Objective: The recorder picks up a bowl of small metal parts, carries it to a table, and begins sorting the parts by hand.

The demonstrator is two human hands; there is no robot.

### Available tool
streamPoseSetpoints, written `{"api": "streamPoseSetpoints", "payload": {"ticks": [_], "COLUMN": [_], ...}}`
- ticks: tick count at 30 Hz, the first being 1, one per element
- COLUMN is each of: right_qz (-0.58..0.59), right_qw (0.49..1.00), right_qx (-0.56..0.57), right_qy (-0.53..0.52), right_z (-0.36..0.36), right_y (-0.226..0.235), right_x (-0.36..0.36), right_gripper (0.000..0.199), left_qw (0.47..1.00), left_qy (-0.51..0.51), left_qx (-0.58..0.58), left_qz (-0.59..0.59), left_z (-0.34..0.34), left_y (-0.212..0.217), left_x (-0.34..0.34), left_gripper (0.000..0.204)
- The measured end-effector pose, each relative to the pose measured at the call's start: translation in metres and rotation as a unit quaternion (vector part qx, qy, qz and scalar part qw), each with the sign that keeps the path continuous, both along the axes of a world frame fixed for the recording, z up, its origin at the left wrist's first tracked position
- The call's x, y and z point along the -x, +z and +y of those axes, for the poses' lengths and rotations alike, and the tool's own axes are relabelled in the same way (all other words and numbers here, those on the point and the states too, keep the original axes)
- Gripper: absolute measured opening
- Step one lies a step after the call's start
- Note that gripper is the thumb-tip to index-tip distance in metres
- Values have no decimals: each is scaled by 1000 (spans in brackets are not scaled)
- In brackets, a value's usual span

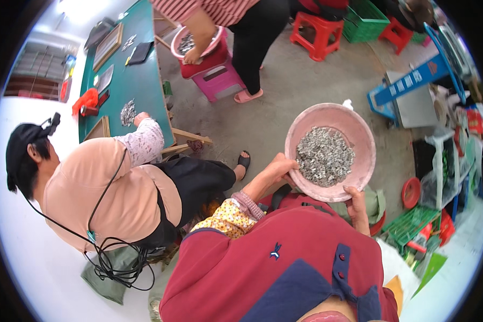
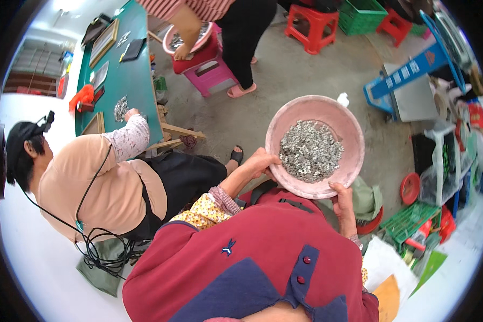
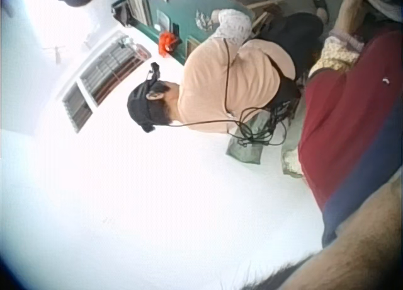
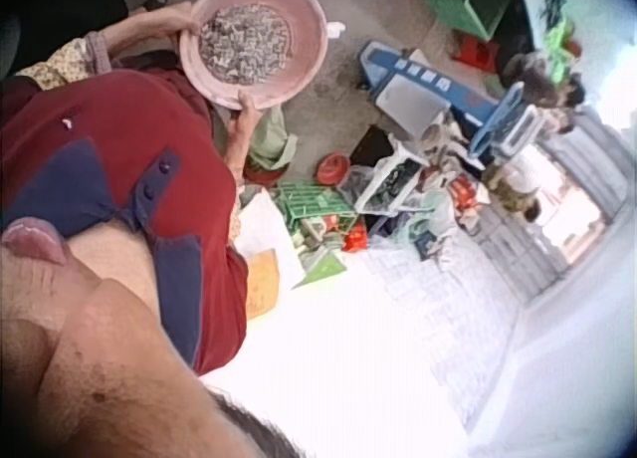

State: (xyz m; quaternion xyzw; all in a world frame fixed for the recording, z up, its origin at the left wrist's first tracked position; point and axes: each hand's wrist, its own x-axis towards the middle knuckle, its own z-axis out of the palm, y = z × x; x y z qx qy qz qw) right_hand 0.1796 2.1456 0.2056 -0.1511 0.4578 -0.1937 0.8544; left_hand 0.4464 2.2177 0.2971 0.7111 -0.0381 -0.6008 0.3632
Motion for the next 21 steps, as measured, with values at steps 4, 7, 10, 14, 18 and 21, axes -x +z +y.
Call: {"api": "streamPoseSetpoints", "payload": {"ticks": [4,7,10,14,18,21], "right_qz": [-34,-57,-69,-115,-111,-130], "right_qw": [998,987,981,963,947,935], "right_qx": [40,66,87,104,118,131], "right_qy": [40,131,160,219,276,302], "right_z": [-7,-28,-33,-48,-62,-71], "right_y": [16,46,49,66,76,92], "right_x": [-1,-1,0,-3,-12,-18], "right_gripper": [32,35,36,43,42,39], "left_qw": [996,988,974,958,934,923], "left_qy": [58,111,171,230,293,328], "left_qx": [33,65,87,99,136,143], "left_qz": [-58,-80,-121,-139,-153,-142], "left_z": [28,44,58,76,85,89], "left_y": [24,38,44,62,68,72], "left_x": [20,35,58,80,98,108], "left_gripper": [27,25,26,25,22,17]}}
